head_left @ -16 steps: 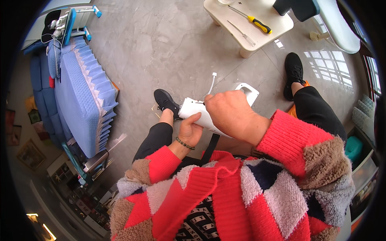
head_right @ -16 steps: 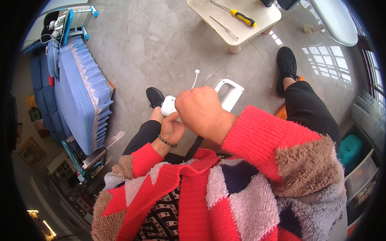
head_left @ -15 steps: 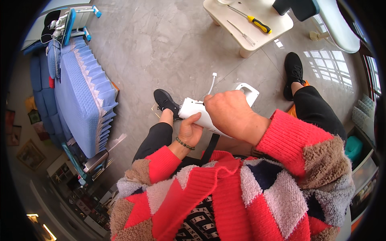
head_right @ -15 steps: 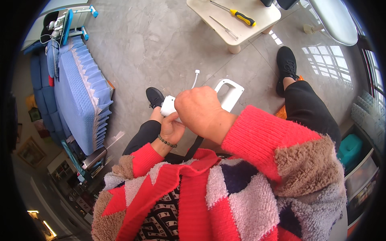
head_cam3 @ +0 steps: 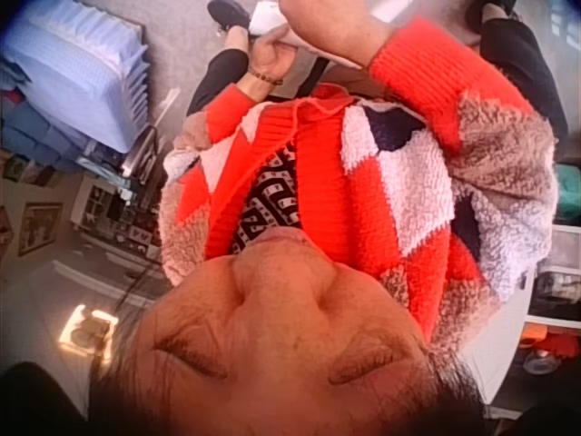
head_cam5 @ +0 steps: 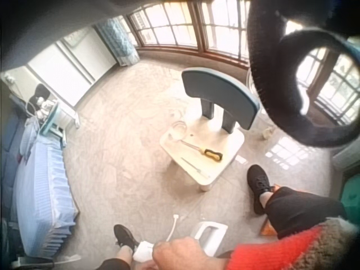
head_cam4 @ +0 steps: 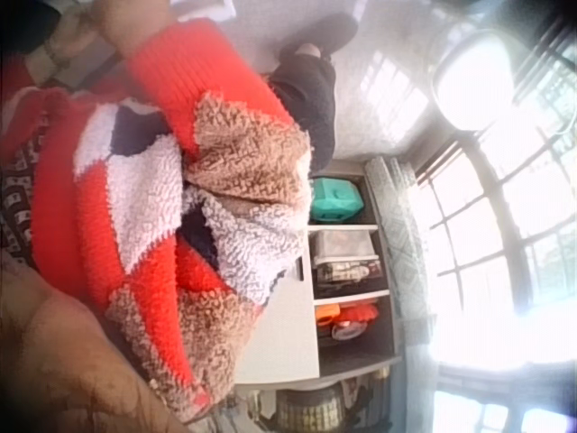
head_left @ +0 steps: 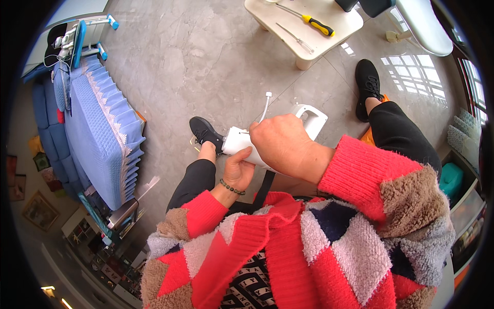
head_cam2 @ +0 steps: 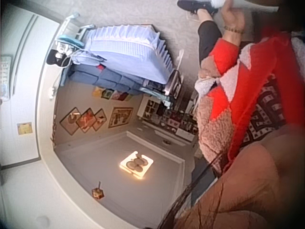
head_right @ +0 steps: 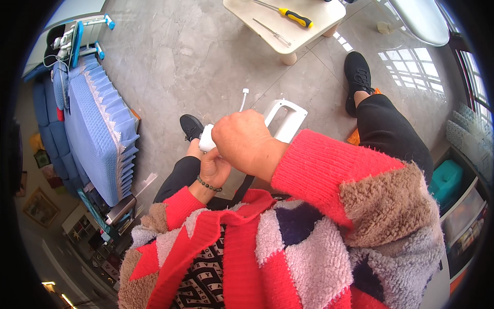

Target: The person uses a small screwdriver to remove multiple screws from a white handheld electronic device. They rotate the device to access different screw locations and place the removed screws on a nearby stool.

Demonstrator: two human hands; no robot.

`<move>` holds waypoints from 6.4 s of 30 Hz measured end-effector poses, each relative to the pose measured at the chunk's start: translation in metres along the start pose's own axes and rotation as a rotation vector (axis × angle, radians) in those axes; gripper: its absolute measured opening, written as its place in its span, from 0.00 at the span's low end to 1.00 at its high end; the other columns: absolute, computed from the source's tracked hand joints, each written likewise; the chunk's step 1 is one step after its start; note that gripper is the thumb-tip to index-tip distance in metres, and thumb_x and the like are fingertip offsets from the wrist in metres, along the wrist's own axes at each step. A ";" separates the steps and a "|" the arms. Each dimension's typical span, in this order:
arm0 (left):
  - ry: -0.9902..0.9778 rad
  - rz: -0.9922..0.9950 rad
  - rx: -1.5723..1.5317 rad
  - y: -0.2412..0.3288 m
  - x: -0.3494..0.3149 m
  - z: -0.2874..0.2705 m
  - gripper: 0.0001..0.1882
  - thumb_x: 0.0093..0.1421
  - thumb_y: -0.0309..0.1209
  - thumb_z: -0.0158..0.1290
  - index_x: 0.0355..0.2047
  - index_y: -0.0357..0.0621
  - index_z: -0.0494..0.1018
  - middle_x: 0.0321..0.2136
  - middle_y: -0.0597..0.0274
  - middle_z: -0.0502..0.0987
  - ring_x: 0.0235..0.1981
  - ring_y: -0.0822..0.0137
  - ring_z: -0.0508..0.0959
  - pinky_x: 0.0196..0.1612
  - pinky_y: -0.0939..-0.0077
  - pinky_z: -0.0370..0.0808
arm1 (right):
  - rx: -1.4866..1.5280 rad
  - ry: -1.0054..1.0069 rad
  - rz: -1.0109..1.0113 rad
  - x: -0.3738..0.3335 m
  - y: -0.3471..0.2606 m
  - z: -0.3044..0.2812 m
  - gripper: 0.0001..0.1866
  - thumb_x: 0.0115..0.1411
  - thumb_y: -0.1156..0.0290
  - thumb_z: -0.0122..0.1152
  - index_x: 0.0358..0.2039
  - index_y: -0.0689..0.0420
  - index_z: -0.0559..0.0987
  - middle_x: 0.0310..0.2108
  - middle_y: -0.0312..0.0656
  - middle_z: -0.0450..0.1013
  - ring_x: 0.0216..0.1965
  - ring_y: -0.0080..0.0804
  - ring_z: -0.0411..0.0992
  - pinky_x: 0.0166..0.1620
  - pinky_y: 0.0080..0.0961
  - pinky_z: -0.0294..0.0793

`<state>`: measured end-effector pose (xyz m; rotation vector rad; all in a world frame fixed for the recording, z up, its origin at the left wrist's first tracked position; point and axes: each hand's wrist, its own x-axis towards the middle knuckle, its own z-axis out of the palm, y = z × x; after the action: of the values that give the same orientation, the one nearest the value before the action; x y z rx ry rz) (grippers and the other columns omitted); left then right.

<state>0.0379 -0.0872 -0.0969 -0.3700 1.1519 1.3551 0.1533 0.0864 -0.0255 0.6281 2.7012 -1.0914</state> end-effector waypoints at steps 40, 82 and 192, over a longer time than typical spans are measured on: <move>0.036 0.202 0.234 -0.007 0.001 0.014 0.27 0.52 0.22 0.55 0.53 0.44 0.64 0.51 0.65 0.71 0.55 0.67 0.69 0.58 0.68 0.64 | 0.080 -0.169 0.105 0.005 -0.010 -0.004 0.06 0.45 0.70 0.60 0.23 0.57 0.81 0.26 0.45 0.77 0.29 0.41 0.78 0.31 0.34 0.77; 0.053 0.211 0.232 0.001 0.001 0.020 0.26 0.50 0.18 0.57 0.50 0.45 0.67 0.46 0.66 0.73 0.50 0.67 0.71 0.53 0.72 0.66 | 0.328 0.033 0.203 0.017 0.007 0.025 0.10 0.57 0.67 0.54 0.29 0.62 0.73 0.22 0.53 0.75 0.25 0.50 0.76 0.29 0.40 0.74; -0.052 0.437 0.347 0.018 0.004 0.030 0.27 0.48 0.17 0.60 0.49 0.41 0.67 0.44 0.64 0.73 0.47 0.68 0.73 0.53 0.71 0.67 | 0.616 0.053 0.328 0.013 0.004 0.015 0.08 0.46 0.69 0.58 0.22 0.61 0.80 0.21 0.52 0.75 0.27 0.49 0.76 0.30 0.40 0.75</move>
<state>0.0338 -0.0568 -0.0794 0.1785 1.4479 1.4883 0.1437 0.0824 -0.0430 1.1480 2.1557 -1.8204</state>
